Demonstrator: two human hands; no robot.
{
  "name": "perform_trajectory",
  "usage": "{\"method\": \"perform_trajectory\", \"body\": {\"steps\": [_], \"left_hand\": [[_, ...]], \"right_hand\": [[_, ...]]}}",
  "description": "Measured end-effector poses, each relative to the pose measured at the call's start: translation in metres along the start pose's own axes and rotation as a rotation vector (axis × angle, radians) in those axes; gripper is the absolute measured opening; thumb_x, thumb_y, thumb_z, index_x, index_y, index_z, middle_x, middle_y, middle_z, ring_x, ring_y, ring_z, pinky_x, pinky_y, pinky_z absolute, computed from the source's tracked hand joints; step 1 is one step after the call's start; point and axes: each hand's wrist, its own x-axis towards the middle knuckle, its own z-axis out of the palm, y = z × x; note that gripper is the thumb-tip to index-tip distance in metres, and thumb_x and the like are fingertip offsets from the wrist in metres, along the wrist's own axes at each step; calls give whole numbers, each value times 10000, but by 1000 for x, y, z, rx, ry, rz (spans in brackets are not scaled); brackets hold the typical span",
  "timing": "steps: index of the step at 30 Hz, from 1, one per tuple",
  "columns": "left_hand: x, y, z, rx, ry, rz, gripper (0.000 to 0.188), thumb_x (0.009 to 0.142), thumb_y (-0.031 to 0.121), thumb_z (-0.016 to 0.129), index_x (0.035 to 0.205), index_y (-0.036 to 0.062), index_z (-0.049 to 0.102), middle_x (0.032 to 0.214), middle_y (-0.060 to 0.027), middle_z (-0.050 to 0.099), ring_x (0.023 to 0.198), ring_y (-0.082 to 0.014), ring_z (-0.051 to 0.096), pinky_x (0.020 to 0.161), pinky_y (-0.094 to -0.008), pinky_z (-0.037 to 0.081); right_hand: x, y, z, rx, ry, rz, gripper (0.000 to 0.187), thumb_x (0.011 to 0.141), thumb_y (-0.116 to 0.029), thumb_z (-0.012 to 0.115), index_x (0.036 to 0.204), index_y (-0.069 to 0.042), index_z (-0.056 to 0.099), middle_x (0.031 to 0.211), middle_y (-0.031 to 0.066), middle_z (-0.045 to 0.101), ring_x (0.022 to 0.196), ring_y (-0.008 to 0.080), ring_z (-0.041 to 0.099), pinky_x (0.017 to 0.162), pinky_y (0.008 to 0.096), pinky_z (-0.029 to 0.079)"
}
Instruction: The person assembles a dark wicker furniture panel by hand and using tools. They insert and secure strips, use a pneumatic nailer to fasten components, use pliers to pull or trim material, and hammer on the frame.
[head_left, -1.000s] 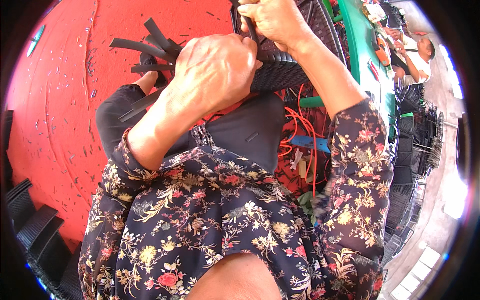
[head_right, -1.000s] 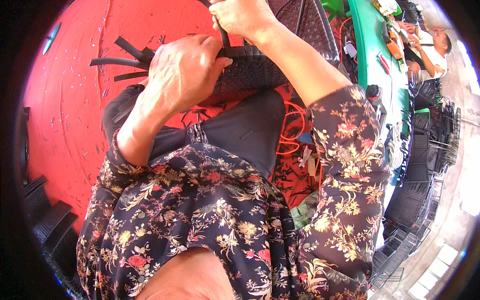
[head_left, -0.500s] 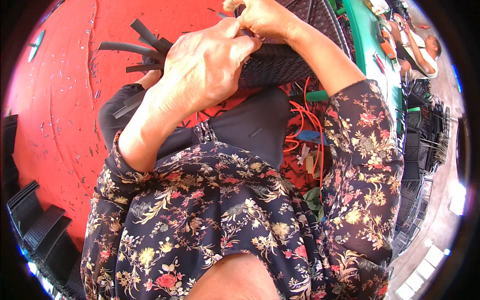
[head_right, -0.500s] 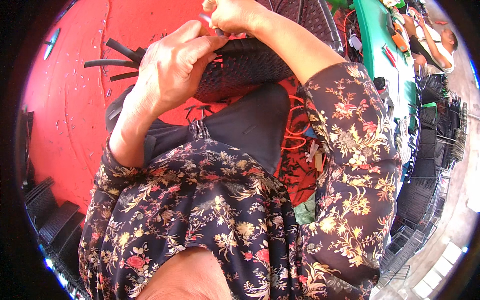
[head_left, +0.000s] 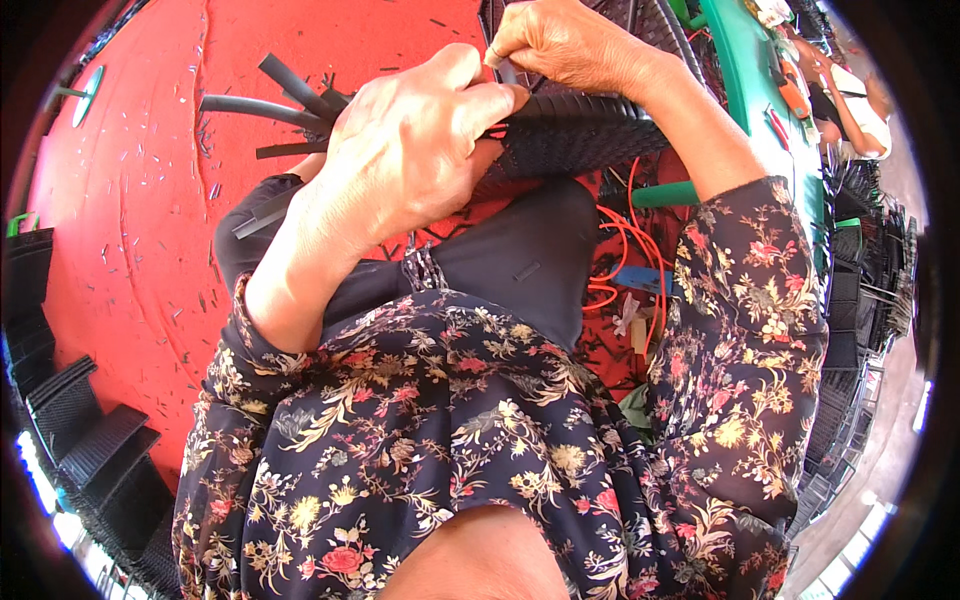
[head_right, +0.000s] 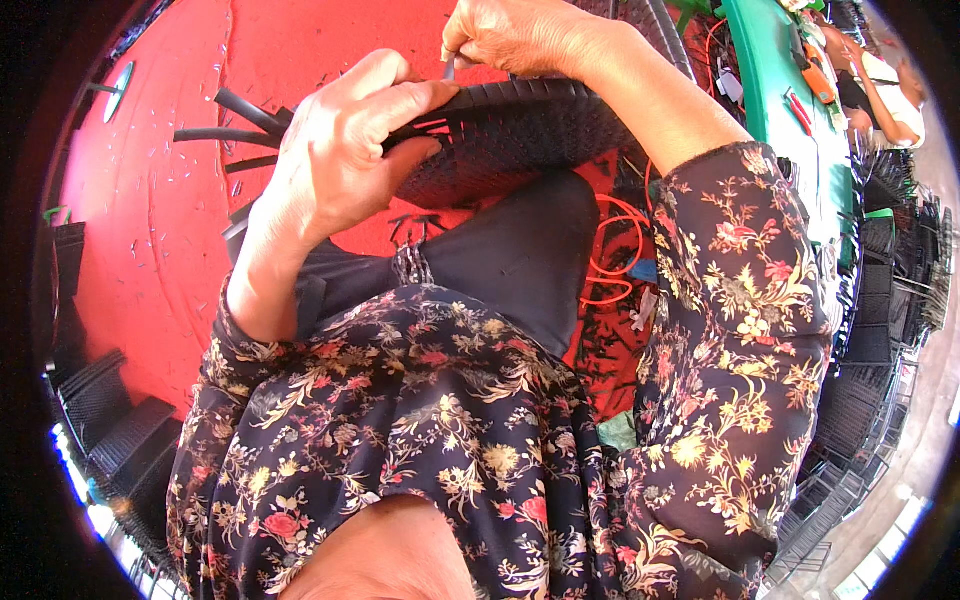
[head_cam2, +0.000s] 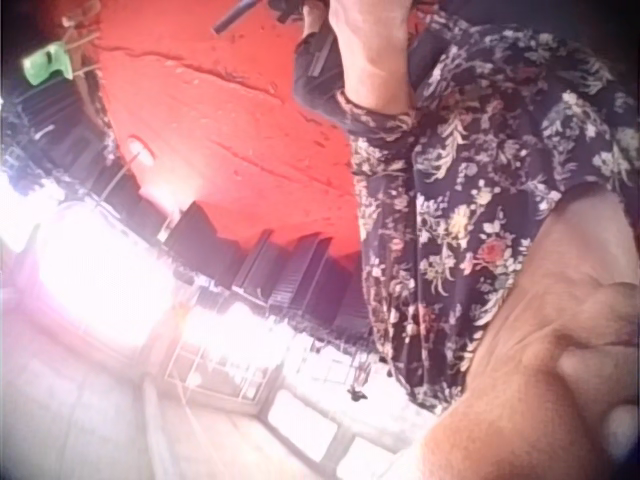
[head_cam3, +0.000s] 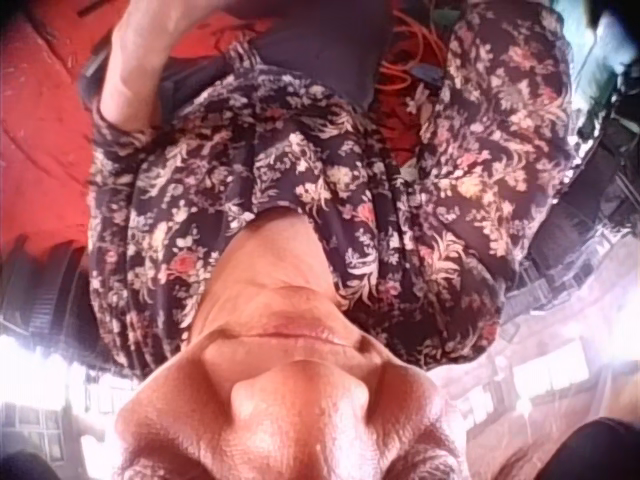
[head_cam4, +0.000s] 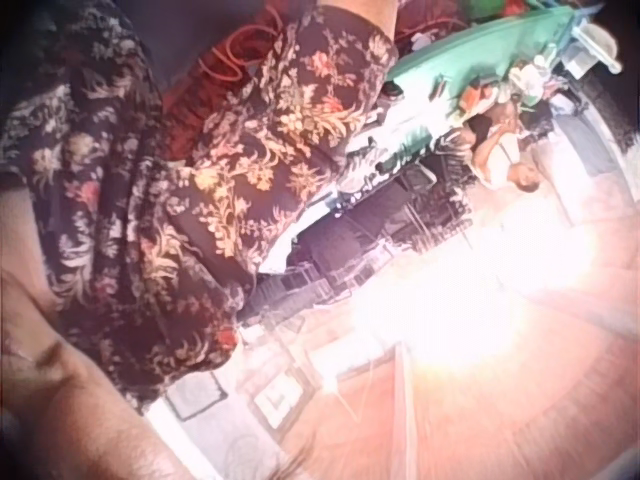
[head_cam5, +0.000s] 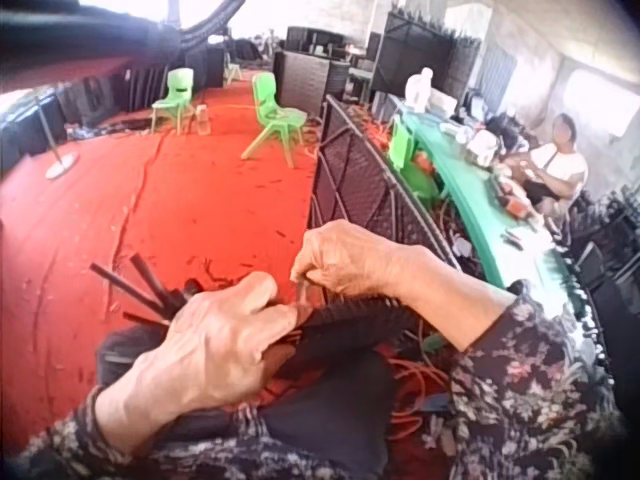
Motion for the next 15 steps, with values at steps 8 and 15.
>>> {"method": "perform_trajectory", "body": {"steps": [8,15], "left_hand": [[0,4,-6,-7,-6,-8,477,593,12,749,1050,78,629,870,-80,546,778,-282,603,629,-362,502],[-1,8,-9,-4,8,-2,459,586,-6,741,1029,60,640,878,-85,567,779,-272,608,644,-340,507]], "right_hand": [[2,-6,9,928,-21,430,211,749,42,515,950,26,575,752,94,622,622,178,616,533,286,498],[-5,-9,16,1070,-139,352,199,817,-84,592,990,15,595,882,44,610,786,98,580,692,223,475]]}}
